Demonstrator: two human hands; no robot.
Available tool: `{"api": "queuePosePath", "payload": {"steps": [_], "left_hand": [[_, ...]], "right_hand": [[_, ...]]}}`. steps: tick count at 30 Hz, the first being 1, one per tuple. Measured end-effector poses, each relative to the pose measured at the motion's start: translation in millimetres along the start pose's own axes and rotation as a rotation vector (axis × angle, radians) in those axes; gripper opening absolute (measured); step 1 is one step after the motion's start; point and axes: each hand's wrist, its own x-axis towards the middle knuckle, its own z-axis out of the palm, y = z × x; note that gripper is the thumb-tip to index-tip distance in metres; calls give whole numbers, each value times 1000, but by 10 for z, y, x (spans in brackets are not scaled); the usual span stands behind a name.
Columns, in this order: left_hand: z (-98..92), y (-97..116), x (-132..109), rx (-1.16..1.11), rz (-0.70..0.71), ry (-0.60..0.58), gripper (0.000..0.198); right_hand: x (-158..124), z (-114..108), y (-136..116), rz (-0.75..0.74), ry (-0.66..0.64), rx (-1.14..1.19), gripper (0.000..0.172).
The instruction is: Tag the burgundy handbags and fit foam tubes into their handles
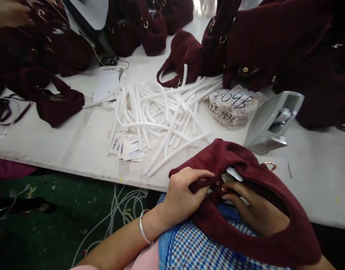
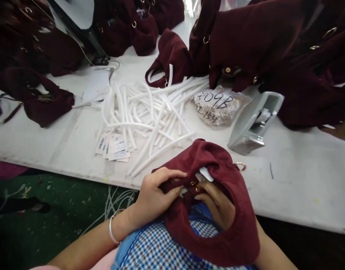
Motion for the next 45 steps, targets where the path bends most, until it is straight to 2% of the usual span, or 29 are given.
{"api": "queuePosePath", "payload": {"steps": [4, 10, 14, 17, 19, 21, 23, 26, 29, 33, 36, 40, 45], "left_hand": [[-61, -3, 33, -18, 20, -59, 36], [-111, 4, 50, -46, 21, -206, 42], [-132, -12, 91, -210, -112, -311, 34], [-134, -25, 138, -368, -262, -384, 33], [-131, -19, 169, -331, -268, -367, 35], [-128, -6, 202, -156, -183, -310, 36], [-131, 5, 243, 48, -85, -275, 35], [-146, 7, 311, 185, -12, -283, 27], [-154, 5, 358, 110, -52, -282, 20], [-139, 7, 361, -85, -184, -279, 18], [-137, 12, 348, -54, -177, -289, 18], [-174, 37, 363, 40, -111, -327, 18], [-221, 61, 411, 55, -70, -401, 17]], "right_hand": [[89, -35, -10, -69, -10, -67, 20], [159, -99, -175, 127, -74, 97, 18], [146, -72, -217, 245, -22, 174, 8], [170, -46, -199, 301, -57, 227, 10], [174, -13, -173, 316, -84, 233, 10], [146, 40, -140, 319, -106, 235, 6], [89, 102, -106, 339, -117, 198, 13], [10, 161, -68, 372, -155, 107, 12], [7, 138, -53, 344, -192, 87, 11], [122, 37, -60, 204, -146, 99, 12], [225, -21, -85, 127, -127, 126, 15], [277, -29, -133, 145, -79, 153, 17], [214, 10, -169, 220, -4, 175, 14]]}}
